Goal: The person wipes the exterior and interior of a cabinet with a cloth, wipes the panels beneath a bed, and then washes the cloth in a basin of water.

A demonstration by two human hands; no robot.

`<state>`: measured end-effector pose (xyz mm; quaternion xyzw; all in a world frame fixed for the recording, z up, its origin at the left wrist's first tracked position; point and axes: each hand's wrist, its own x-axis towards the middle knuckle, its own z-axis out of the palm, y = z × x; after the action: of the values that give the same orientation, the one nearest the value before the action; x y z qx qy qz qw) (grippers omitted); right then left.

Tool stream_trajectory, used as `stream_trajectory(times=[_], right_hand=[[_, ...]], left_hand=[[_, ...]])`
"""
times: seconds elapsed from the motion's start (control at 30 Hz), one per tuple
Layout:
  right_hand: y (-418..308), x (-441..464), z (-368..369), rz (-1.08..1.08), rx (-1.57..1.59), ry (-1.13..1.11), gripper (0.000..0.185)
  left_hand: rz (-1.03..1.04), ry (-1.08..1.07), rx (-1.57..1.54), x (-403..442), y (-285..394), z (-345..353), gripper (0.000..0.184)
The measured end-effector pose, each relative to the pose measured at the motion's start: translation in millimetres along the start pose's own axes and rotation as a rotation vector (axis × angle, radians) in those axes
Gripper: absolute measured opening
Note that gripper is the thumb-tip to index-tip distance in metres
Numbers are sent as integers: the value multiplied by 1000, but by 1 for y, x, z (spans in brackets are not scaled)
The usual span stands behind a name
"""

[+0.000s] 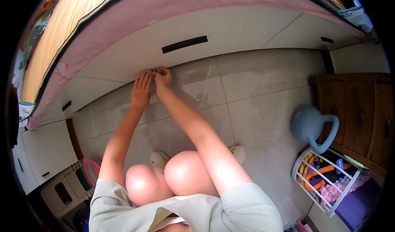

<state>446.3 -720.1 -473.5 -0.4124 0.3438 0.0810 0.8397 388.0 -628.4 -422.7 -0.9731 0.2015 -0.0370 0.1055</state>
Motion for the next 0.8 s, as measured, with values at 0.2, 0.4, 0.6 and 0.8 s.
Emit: stream_trajectory(times=[0.2,0.4,0.6,0.8], right_hand=[[-18,10,-19,208,248,1,25],[-69,47,-77,41,393,107,19],[-115,119,-157,135,411,-43,14],[-171,120,-187,130,523,18,5]], left_hand=[[54,41,73,20,19,-16,74],[344,136,241,94,68,-5,63],[412,103,535,148,135,-7,59],[451,40,634,180,177,-22,63]])
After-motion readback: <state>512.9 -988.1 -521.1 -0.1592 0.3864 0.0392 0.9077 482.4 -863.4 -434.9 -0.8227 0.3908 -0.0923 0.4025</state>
